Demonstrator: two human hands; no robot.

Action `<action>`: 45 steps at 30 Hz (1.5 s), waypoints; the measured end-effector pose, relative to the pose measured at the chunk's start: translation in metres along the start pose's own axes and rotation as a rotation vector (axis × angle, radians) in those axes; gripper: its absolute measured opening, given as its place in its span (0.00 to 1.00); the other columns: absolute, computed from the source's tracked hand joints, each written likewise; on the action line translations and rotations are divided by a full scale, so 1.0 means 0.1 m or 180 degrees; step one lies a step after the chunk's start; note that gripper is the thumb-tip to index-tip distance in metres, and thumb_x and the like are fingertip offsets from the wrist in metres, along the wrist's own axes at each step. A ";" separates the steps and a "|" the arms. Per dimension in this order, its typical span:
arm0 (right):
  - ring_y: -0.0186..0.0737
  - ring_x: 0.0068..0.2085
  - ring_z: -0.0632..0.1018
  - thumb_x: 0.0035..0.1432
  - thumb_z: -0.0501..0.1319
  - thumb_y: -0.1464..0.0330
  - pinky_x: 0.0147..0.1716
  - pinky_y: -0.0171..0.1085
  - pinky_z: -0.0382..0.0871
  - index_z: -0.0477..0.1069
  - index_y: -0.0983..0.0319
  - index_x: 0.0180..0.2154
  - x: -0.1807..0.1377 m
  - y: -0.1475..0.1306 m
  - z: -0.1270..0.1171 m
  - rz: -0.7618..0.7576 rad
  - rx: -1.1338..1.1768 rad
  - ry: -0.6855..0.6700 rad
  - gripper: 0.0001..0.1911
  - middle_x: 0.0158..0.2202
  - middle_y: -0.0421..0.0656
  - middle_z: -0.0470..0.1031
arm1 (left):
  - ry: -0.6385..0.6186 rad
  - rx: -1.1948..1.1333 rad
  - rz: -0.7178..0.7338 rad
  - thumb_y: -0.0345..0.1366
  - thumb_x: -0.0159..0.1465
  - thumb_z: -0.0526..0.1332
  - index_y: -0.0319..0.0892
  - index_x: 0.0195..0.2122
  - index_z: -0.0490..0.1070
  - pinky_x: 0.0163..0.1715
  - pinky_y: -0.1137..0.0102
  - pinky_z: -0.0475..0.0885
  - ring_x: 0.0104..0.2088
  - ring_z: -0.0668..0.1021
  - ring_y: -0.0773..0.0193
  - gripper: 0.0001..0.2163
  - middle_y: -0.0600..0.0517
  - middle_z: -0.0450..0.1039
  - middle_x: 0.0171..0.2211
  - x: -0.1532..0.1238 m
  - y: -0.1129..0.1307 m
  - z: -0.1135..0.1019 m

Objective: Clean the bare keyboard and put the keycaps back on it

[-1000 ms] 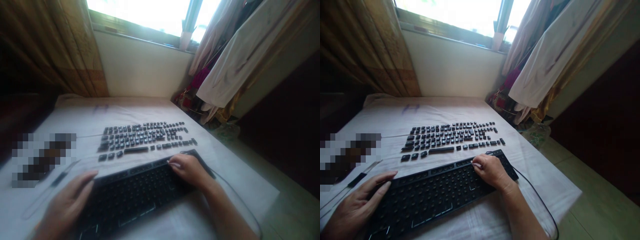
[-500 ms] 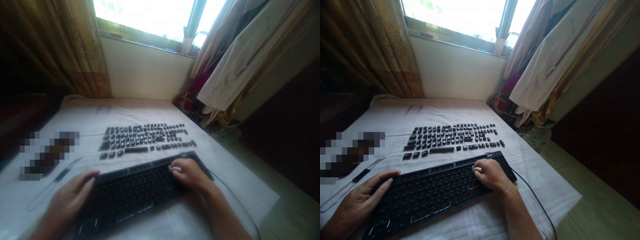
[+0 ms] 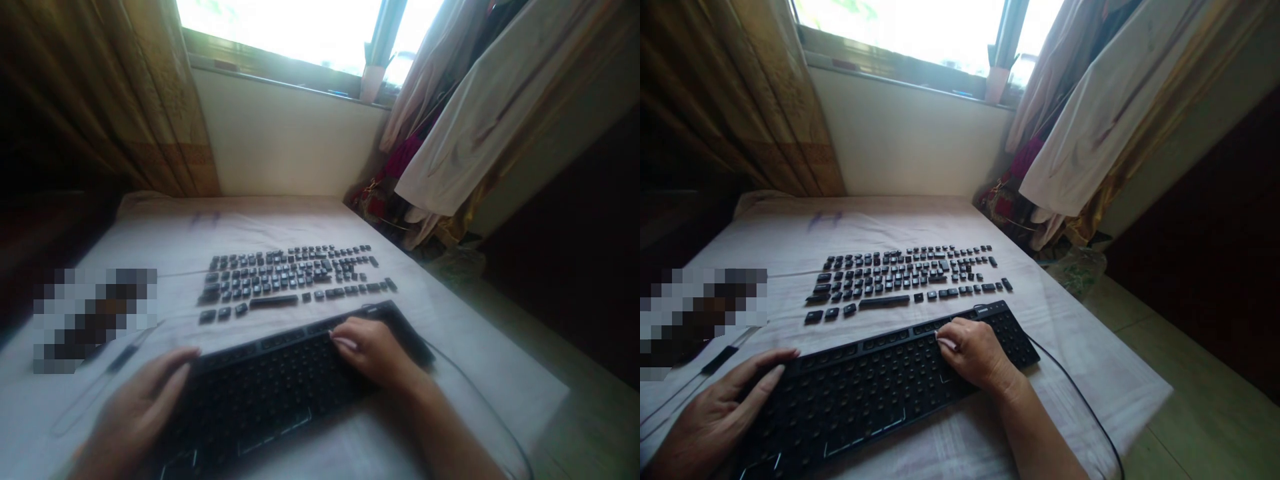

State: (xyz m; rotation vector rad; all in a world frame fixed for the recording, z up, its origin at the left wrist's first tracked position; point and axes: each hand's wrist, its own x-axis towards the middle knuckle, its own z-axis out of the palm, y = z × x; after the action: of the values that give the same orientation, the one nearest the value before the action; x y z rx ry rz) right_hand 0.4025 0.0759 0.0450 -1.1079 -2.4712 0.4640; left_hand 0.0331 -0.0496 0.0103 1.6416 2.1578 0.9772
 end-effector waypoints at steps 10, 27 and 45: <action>0.37 0.32 0.81 0.61 0.62 0.72 0.32 0.32 0.70 0.80 0.58 0.40 -0.02 -0.01 0.00 -0.0124 -0.0408 -0.0054 0.09 0.34 0.43 0.81 | 0.0094 0.0065 -0.0029 0.57 0.59 0.57 0.57 0.41 0.80 0.43 0.76 0.77 0.42 0.84 0.63 0.18 0.59 0.83 0.42 -0.02 -0.12 0.04; 0.40 0.36 0.83 0.59 0.63 0.73 0.37 0.33 0.73 0.79 0.59 0.39 -0.04 0.00 -0.05 0.0054 -0.0335 -0.0407 0.08 0.37 0.44 0.83 | 0.0022 -0.0045 -0.0043 0.55 0.60 0.58 0.56 0.41 0.80 0.39 0.77 0.79 0.41 0.84 0.62 0.17 0.58 0.83 0.41 -0.02 -0.09 0.04; 0.40 0.34 0.81 0.58 0.62 0.73 0.34 0.35 0.70 0.76 0.59 0.35 -0.07 0.07 -0.14 0.0272 -0.0439 -0.0338 0.05 0.35 0.42 0.82 | -0.0084 0.0185 -0.0292 0.56 0.61 0.57 0.59 0.45 0.78 0.51 0.73 0.75 0.47 0.82 0.61 0.18 0.62 0.81 0.47 -0.08 -0.32 0.09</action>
State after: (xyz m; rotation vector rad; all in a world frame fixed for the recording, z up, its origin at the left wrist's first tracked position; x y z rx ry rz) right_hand 0.4181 0.0772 0.0527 -1.2782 -2.5890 0.3914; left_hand 0.0168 -0.0581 -0.0182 1.5562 2.2423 0.8699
